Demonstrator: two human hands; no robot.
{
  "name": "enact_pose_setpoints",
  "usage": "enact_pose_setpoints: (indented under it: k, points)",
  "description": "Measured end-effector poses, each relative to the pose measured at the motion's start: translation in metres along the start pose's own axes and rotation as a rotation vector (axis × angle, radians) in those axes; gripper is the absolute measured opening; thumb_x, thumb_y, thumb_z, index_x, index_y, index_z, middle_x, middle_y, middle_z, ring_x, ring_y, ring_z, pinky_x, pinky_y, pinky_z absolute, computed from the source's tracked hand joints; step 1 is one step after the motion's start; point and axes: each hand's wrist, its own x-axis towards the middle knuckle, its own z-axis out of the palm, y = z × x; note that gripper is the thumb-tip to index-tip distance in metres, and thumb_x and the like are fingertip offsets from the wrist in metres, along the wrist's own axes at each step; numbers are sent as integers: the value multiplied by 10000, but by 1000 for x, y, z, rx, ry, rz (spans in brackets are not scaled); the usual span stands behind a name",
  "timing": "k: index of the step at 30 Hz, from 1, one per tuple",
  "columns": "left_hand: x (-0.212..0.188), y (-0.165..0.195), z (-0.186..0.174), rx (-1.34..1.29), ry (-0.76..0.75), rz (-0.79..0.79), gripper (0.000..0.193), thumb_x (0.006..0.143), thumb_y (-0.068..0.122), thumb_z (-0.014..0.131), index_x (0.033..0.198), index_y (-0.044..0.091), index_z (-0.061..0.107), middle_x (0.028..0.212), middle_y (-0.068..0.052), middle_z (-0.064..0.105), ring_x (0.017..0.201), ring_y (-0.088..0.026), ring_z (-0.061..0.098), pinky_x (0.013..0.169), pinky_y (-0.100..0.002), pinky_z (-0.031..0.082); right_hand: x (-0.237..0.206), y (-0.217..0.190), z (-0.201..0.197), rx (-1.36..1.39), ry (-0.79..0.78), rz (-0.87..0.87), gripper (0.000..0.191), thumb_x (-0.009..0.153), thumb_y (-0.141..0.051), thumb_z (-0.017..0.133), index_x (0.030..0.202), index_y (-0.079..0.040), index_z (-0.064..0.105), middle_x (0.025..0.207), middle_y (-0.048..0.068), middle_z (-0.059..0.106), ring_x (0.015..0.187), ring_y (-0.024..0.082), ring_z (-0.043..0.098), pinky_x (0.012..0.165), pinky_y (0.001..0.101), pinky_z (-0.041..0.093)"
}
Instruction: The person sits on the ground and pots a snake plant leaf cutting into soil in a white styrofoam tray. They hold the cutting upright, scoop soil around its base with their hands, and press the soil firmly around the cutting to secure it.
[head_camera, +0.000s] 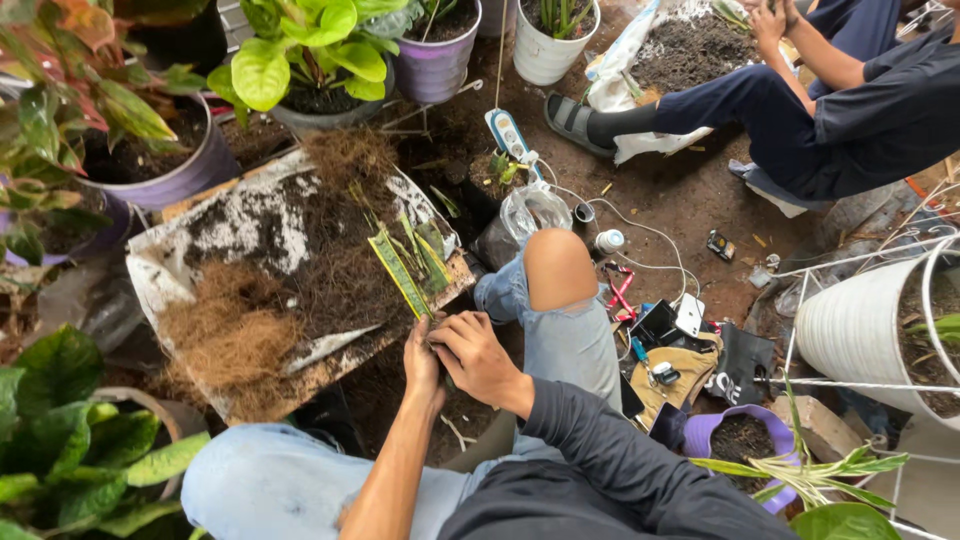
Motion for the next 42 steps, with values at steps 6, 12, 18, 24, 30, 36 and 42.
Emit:
enact_pose_setpoints:
  k: [6,12,18,24,30,36,42]
  points:
    - [-20,-14,-9,101,78,199,410,1071,398,501,1122,18,646,949,-78,675,865,-160,625,788,-316,503,-10,0,-9,99,-9,-32,164,851,-34,734,989,-61,649,1008,63,645,969,284,588,924,425,426]
    - [-40,-11,-26,159,187,306,490,1096,427,445,1075,-12,661,918,-74,685,829,-140,628,765,-292,509,-5,-8,-2,211,-48,-58,203,793,-68,799,880,-50,616,874,67,619,857,290,568,787,401,425]
    - [-57,-3,-47,94,234,318,533,1095,460,400,1060,-2,664,893,-88,699,793,-159,644,731,-304,514,2,-28,9,280,-92,-144,194,856,-96,807,881,-20,630,805,95,575,740,291,546,698,401,411]
    - [-68,15,-66,102,342,390,550,1118,460,374,1115,7,685,1007,-89,727,906,-131,652,852,-276,507,28,-51,17,397,-52,-410,131,924,-52,753,911,11,639,810,118,572,713,284,534,646,402,424]
    - [-86,28,-74,-1,287,346,552,1104,471,331,1044,21,645,878,-132,720,772,-219,659,753,-369,543,76,-55,25,107,23,-126,358,995,-136,636,1329,-8,621,1245,135,654,1174,293,545,1037,430,355]
    - [-82,20,-73,112,346,361,529,1096,486,361,1187,43,635,1043,-70,680,957,-146,595,913,-312,473,29,-48,40,191,-213,-56,435,983,-180,618,1386,-24,573,1318,163,590,1271,309,512,1109,431,360]
    - [-80,5,-59,147,205,379,626,1102,515,371,1113,-27,683,1008,-85,677,943,-177,601,905,-324,478,-18,-39,63,654,-370,415,424,1058,-230,522,1410,6,498,1292,157,612,1217,273,589,1060,374,463]
